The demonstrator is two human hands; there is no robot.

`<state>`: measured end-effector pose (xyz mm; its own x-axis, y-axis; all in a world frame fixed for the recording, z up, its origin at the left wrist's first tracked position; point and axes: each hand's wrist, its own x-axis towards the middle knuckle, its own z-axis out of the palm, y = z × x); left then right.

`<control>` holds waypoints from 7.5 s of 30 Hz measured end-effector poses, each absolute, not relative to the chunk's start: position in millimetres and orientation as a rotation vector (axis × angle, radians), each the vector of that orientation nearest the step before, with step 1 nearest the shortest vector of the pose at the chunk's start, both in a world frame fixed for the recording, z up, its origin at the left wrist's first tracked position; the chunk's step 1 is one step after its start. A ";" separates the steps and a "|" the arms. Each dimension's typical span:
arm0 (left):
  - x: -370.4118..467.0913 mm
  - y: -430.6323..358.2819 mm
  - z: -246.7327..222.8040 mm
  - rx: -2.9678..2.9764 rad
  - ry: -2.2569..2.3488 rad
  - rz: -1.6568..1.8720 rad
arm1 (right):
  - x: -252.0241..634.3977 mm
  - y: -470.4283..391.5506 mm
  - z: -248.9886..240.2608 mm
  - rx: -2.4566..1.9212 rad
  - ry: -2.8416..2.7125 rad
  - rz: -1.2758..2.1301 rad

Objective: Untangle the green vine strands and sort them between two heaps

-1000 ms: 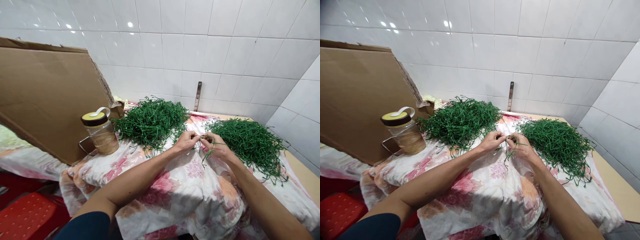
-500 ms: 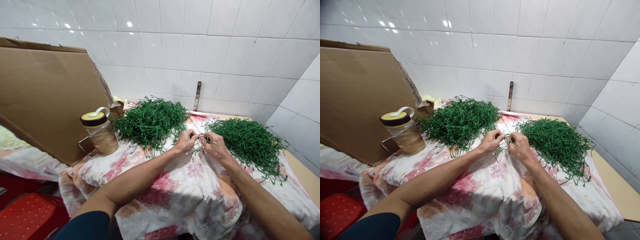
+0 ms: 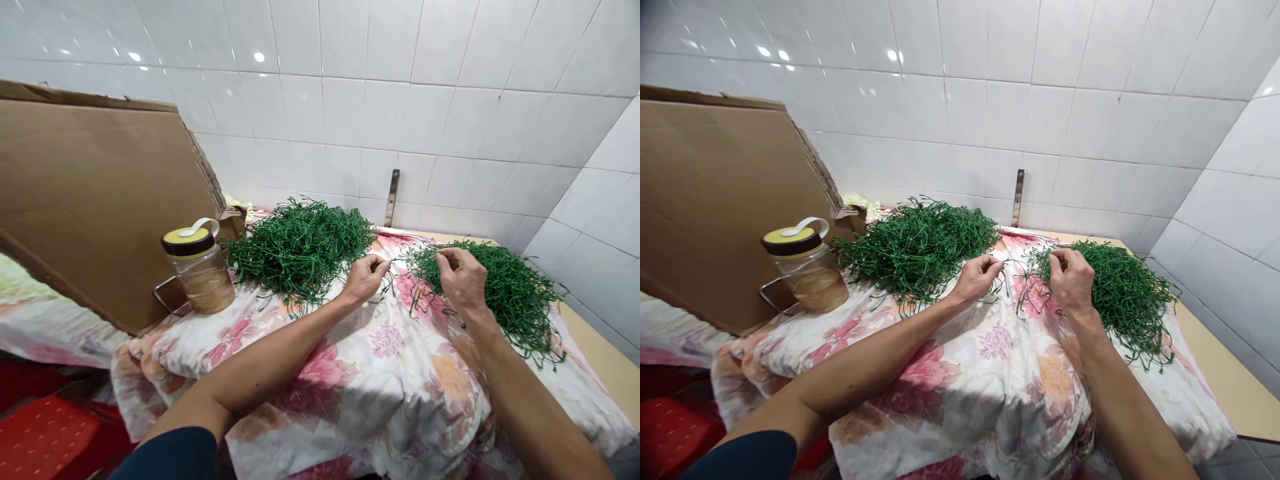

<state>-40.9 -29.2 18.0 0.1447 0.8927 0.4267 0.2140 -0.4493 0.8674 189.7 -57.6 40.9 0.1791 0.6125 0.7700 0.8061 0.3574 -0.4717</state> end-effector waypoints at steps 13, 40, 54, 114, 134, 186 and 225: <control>-35.0 -30.3 21.9 1.328 0.871 1.203 | 191.8 -63.6 36.6 -1.411 -2.023 -0.597; -31.9 -37.2 24.7 1.450 0.783 1.265 | 153.5 -68.4 37.6 -1.120 -1.734 0.831; -32.1 -37.4 18.4 1.594 0.897 1.253 | 138.9 -61.4 20.4 -1.066 -1.541 1.028; -37.9 -44.9 12.8 2.293 0.967 1.422 | 134.1 -67.1 19.5 -1.093 -1.417 1.213; -39.7 -28.7 24.9 1.435 1.059 1.190 | 196.3 -56.8 45.8 -1.344 -1.584 -0.469; -43.2 -27.2 25.3 1.381 0.755 1.031 | 145.4 -58.9 20.6 -1.058 -1.346 0.993; -37.9 -36.9 31.1 1.528 0.814 1.103 | 137.7 -58.7 19.9 -1.038 -1.284 0.956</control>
<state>-37.9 -36.9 31.1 0.3474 0.9080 0.2342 -0.0444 -0.2335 0.9713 137.7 -58.7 19.9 0.0637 0.9600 0.2726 0.0143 0.2723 -0.9621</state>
